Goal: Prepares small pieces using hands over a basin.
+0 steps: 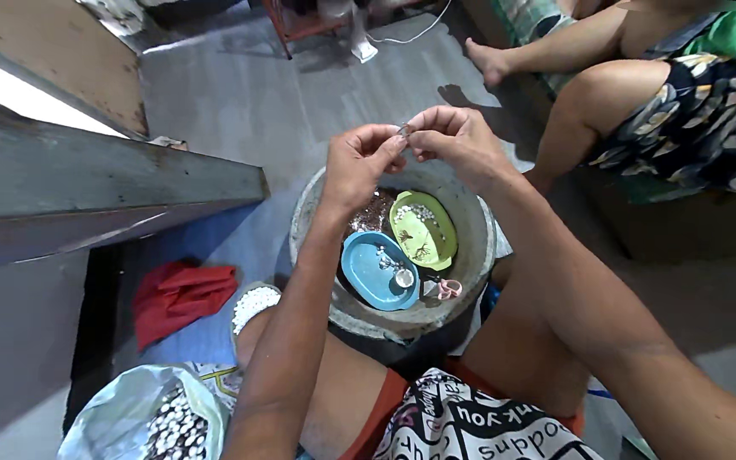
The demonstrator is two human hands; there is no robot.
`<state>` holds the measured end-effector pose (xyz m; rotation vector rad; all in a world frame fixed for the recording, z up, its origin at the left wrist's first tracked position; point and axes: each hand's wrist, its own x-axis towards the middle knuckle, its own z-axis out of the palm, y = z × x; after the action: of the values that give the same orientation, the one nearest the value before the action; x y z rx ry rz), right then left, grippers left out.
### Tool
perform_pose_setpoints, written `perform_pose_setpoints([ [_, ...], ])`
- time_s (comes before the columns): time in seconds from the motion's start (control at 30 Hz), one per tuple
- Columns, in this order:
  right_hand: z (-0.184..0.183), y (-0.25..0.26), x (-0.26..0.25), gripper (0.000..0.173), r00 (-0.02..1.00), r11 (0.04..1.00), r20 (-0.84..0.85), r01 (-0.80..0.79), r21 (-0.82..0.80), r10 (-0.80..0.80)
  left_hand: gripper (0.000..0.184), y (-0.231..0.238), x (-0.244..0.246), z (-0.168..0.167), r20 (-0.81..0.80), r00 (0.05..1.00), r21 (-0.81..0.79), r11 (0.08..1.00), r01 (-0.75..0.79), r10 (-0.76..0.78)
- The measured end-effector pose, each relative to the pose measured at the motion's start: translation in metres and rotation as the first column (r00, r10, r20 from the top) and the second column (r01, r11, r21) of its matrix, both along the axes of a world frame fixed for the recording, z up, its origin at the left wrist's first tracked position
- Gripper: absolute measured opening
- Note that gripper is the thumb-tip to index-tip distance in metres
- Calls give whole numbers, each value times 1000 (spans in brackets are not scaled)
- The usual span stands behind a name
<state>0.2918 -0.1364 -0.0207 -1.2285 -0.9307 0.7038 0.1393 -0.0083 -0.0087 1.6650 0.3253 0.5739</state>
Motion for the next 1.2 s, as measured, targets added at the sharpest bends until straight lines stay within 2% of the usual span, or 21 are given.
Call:
perform_pose_setpoints([
  [0.17,-3,-1,1,18,971,998,236,52,-43,-40,13,-1,0,-3,-16,1000,45,999,-12,13],
  [0.27,-4,0,2,19,961,995,273,74,-67,-53,18,-1,2,-4,-25,1000,103,995,-13,16],
  [0.37,-1,-3,4,20,963,997,270,37,-71,-16,15,-3,4,-4,22,999,92,995,-31,29],
  [0.53,0,-6,5,12,988,992,123,-81,-96,92,22,-4,3,0,52,998,-62,998,24,-21],
  [0.63,-1,-4,4,17,997,993,7,-70,-100,71,24,-4,3,1,80,996,-106,993,47,-39],
  [0.73,-1,-1,1,21,989,992,-144,-47,-119,29,24,-7,3,1,94,995,-74,997,19,-12],
  [0.9,-4,4,-3,25,940,986,-340,-35,-164,-23,24,-4,3,-1,89,996,-1,1000,-11,11],
  [1.03,-2,7,-7,29,859,972,-509,-75,-223,-51,25,-3,-1,2,67,998,-66,998,21,-16],
  [1.2,-2,7,-6,21,775,968,-632,-163,-190,6,19,-6,0,3,38,994,-80,991,-103,106],
])
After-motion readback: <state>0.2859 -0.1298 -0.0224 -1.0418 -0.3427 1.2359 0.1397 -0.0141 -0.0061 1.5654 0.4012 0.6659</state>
